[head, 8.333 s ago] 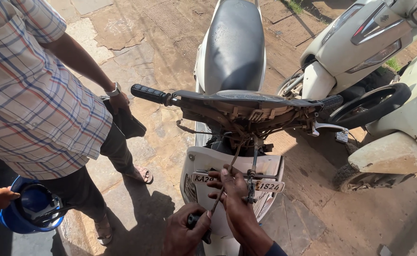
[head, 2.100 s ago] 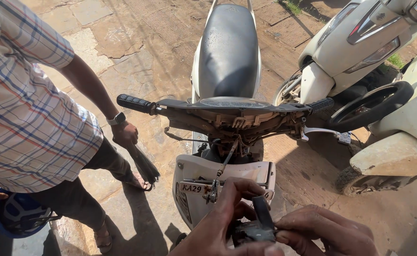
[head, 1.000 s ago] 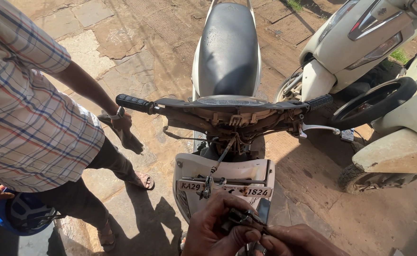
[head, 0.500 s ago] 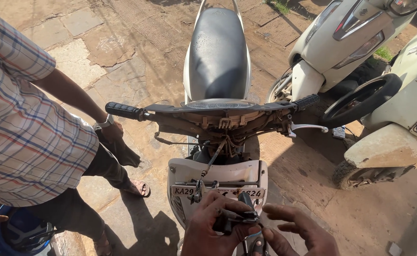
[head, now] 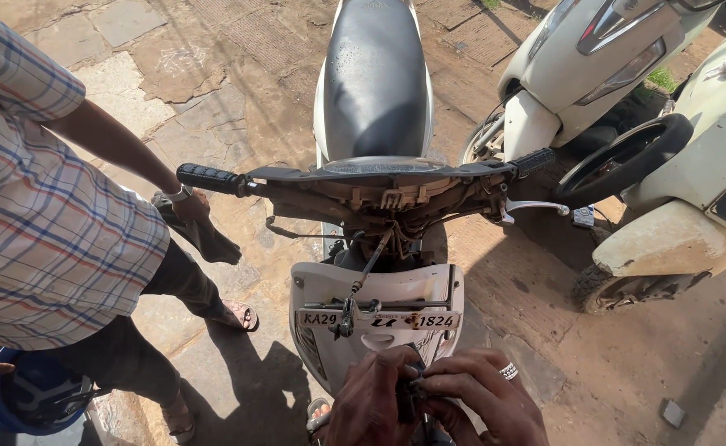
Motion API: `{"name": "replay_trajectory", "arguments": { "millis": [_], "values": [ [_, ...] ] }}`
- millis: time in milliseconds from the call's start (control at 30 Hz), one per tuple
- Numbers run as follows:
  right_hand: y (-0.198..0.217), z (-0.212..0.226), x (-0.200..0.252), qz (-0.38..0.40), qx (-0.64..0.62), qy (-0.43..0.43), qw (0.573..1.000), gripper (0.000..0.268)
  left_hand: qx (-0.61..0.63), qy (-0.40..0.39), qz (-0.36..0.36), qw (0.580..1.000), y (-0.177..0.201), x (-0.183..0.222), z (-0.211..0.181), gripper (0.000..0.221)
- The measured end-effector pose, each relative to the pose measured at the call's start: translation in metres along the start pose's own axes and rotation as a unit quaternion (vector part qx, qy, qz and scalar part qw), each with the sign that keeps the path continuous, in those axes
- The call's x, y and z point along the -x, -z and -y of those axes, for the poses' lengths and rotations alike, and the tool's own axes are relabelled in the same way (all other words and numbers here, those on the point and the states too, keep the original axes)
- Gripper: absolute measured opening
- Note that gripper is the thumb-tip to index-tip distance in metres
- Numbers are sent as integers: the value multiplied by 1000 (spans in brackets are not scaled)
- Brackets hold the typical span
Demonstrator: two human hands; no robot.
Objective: The recorder is replacing the ignition lock and wiring on a white scooter.
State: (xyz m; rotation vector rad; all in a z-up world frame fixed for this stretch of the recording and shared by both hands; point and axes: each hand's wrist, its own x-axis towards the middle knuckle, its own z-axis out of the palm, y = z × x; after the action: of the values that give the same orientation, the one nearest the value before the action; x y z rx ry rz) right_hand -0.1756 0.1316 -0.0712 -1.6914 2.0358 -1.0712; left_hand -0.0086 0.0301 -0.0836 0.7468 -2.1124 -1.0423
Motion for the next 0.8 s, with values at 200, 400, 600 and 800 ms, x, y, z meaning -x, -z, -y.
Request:
{"name": "replay_trajectory", "arguments": {
  "millis": [200,400,600,800],
  "values": [
    [-17,-62,44,-25,-186,111,976,11,-29,9,32,999,-6,12,18,51],
    [35,-141,89,113,-264,11,958,13,-33,43,25,998,1,27,26,53],
    [21,-170,94,119,-289,34,949,27,-53,27,-35,998,14,34,13,51],
    [-81,-239,95,135,-308,147,930,32,-119,85,-97,984,13,37,14,47]
  ]
}}
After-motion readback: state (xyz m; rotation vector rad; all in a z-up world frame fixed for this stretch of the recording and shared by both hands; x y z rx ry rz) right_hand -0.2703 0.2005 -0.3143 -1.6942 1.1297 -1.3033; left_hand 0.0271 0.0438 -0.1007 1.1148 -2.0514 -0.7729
